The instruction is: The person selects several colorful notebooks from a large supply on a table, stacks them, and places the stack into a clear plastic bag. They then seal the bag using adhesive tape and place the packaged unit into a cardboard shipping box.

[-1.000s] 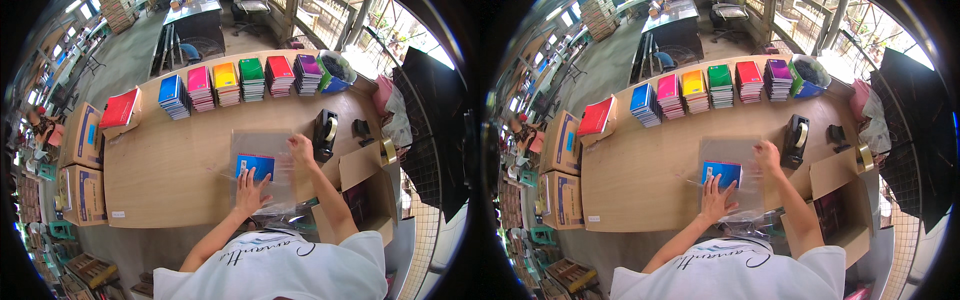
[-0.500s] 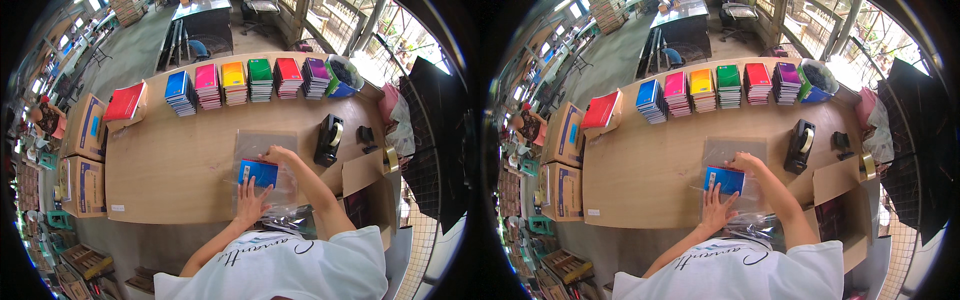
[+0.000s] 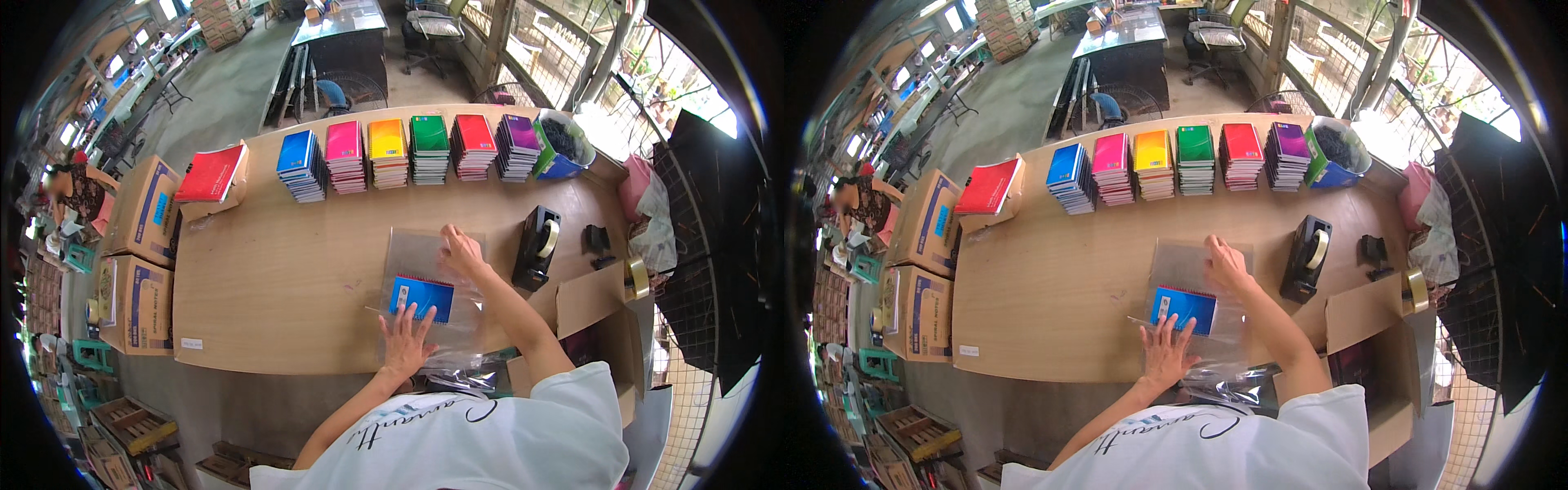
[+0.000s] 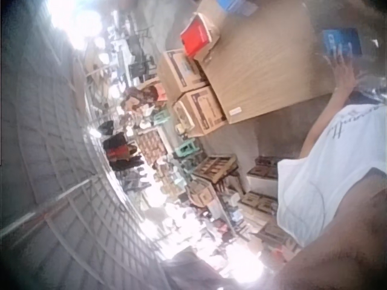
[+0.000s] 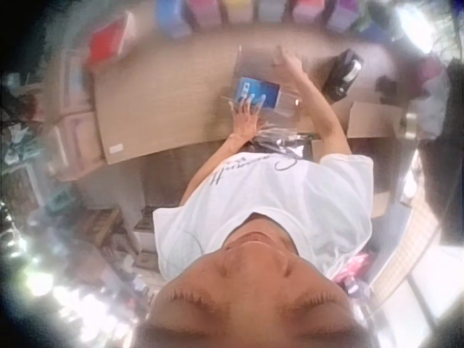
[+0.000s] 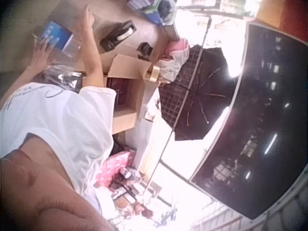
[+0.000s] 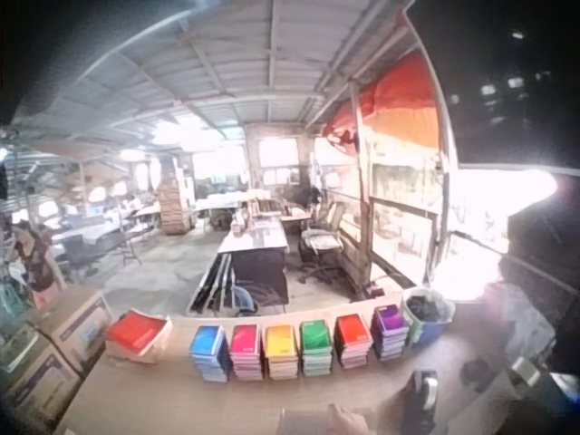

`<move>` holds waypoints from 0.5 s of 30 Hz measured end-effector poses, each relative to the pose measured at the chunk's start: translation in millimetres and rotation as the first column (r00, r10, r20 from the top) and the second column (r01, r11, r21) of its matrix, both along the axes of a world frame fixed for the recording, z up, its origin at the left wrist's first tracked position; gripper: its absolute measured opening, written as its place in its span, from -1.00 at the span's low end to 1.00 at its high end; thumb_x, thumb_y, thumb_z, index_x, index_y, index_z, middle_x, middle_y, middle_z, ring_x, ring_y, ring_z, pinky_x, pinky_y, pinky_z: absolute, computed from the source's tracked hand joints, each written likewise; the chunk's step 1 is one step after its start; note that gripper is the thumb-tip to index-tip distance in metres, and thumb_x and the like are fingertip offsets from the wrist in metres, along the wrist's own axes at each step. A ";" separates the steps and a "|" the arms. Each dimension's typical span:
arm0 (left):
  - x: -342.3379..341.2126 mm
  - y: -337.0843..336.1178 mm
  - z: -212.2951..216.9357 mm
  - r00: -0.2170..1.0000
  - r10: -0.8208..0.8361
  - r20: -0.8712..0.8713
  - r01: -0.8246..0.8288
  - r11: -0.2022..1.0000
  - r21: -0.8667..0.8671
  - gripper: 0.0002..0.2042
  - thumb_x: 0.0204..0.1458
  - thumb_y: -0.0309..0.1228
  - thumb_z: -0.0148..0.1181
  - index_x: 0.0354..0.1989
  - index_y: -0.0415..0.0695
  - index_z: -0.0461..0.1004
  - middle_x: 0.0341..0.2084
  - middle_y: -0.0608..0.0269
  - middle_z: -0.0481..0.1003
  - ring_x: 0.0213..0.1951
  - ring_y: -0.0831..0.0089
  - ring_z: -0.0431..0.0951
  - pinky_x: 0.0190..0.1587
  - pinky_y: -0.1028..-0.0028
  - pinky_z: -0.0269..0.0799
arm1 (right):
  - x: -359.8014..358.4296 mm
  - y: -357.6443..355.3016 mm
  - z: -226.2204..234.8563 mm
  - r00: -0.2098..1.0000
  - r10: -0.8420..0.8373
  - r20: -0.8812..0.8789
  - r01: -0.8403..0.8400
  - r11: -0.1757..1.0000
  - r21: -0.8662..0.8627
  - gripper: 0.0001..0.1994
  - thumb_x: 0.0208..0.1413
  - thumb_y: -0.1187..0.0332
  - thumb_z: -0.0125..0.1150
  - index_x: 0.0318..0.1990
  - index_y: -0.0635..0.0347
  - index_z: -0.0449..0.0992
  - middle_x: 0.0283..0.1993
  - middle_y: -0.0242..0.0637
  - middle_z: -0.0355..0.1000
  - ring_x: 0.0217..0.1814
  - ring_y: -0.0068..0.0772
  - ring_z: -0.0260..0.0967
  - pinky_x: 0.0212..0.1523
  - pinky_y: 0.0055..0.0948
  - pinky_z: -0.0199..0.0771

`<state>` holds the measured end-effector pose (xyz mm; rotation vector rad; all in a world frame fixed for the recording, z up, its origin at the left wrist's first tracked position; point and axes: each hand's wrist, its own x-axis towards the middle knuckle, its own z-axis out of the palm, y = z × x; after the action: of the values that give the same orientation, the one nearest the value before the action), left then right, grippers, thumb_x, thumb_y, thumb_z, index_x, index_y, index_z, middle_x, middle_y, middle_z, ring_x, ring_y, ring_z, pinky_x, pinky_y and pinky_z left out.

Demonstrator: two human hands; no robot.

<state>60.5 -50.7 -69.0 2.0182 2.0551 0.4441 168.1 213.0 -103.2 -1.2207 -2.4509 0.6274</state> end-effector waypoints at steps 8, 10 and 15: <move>4.6 14.6 4.1 0.998 0.055 -0.022 -0.054 0.997 0.047 -0.26 -0.09 -0.04 0.28 0.33 0.32 0.11 0.23 0.06 0.01 0.31 0.02 -0.05 0.22 -0.34 -0.20 | -1.9 10.1 3.4 0.986 0.066 0.151 -0.086 0.987 0.133 -0.67 -0.32 0.21 0.40 -0.32 0.08 0.60 0.15 -0.23 0.32 0.12 -0.07 0.28 0.03 -0.09 0.35; 3.8 11.2 3.3 0.997 0.064 -0.036 -0.063 0.997 0.040 -0.26 -0.10 -0.05 0.29 0.32 0.35 0.11 0.23 0.06 0.01 0.30 0.01 -0.03 0.22 -0.33 -0.20 | 5.8 -6.0 -1.3 0.980 0.175 0.098 -0.198 0.922 0.333 -0.79 -0.29 0.27 0.37 -0.42 0.10 0.61 0.17 -0.27 0.29 0.23 -0.14 0.17 0.09 -0.03 0.28; 4.7 8.3 -1.8 0.991 0.087 -0.106 -0.081 0.995 0.055 -0.25 -0.13 -0.06 0.33 0.30 0.42 0.12 0.23 0.05 0.01 0.29 -0.01 0.00 0.22 -0.34 -0.17 | 8.6 -18.5 7.4 0.970 0.202 -0.137 -0.118 0.878 0.463 -0.84 -0.24 0.32 0.33 -0.43 0.11 0.60 0.04 -0.23 0.40 0.09 -0.13 0.34 0.11 -0.09 0.27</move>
<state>65.2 -42.3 -70.8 2.0319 2.2211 0.4149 176.6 194.5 -95.8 -0.7459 -2.3715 0.1717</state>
